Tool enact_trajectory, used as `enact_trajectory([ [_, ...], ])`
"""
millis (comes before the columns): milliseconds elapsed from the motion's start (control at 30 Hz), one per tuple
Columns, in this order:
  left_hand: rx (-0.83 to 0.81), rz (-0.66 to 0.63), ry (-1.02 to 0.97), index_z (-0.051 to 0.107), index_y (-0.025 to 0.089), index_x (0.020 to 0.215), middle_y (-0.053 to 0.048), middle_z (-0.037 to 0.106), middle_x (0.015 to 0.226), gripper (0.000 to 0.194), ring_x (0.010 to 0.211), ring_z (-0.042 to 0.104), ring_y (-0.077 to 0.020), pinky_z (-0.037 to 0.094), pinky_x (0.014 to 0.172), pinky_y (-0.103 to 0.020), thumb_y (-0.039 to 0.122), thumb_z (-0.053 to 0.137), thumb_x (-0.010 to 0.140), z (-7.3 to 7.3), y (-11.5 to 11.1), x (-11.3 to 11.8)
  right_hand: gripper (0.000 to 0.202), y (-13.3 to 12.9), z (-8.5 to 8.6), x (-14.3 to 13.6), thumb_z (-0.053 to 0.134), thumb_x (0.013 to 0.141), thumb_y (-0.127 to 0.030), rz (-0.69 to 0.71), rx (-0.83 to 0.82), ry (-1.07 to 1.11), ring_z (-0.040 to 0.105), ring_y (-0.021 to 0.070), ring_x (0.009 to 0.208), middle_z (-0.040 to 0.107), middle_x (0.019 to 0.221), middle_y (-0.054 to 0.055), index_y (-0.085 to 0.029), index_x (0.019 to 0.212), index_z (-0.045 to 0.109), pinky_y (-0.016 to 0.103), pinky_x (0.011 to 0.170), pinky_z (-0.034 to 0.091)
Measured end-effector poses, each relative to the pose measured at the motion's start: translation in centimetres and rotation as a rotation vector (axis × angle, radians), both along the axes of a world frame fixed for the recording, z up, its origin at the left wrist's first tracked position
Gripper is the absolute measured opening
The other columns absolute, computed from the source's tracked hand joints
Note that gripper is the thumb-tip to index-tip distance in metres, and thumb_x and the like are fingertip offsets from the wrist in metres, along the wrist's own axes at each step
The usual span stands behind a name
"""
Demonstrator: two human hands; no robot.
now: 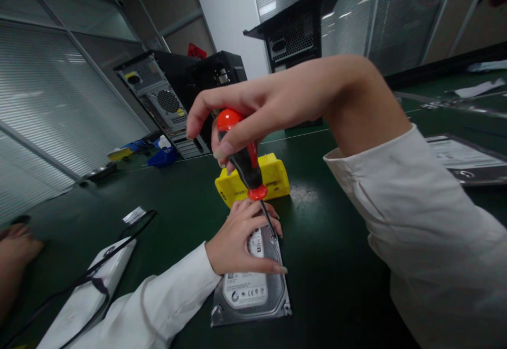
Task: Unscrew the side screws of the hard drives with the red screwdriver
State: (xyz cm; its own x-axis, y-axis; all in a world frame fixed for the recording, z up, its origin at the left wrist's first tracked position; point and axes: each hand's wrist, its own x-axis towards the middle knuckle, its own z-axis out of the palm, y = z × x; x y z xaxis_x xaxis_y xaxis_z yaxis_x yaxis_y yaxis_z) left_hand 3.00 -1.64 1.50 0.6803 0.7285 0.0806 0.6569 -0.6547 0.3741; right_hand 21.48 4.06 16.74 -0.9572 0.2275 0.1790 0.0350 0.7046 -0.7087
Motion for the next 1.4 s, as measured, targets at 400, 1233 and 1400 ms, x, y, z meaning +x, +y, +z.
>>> enact_trajectory([
  [400,0.010,-0.010,-0.010,0.062,0.026,0.098,-0.004,0.053,0.112,0.054,0.110,0.046,-0.0263,0.031,0.093,-0.040,0.059,0.073,0.057,-0.49,0.25,-0.34,0.033,0.08,0.03,0.32,0.051,0.084,-0.009,0.043,0.063,-0.003,0.059,0.0117,0.088,0.055,0.100,0.002,-0.013,0.115,0.043,0.018,0.070,0.054],
  [1233,-0.015,0.007,-0.012,0.063,0.025,0.098,-0.005,0.054,0.114,0.053,0.108,0.047,-0.0260,0.034,0.093,-0.040,0.057,0.074,0.057,-0.11,0.06,0.01,0.024,0.56,0.83,0.13,0.057,0.085,-0.020,0.215,0.145,-0.091,0.059,0.0146,0.100,0.057,0.110,0.006,-0.009,0.105,0.050,0.021,0.077,0.053],
  [1400,0.000,0.008,-0.007,0.063,0.025,0.098,-0.005,0.054,0.114,0.053,0.108,0.046,-0.0262,0.032,0.094,-0.041,0.058,0.074,0.056,-0.17,0.20,0.01,0.025,0.54,0.88,-0.18,0.057,0.085,-0.024,0.125,0.160,-0.109,0.060,0.0120,0.093,0.059,0.106,0.004,-0.010,0.106,0.051,0.018,0.072,0.053],
])
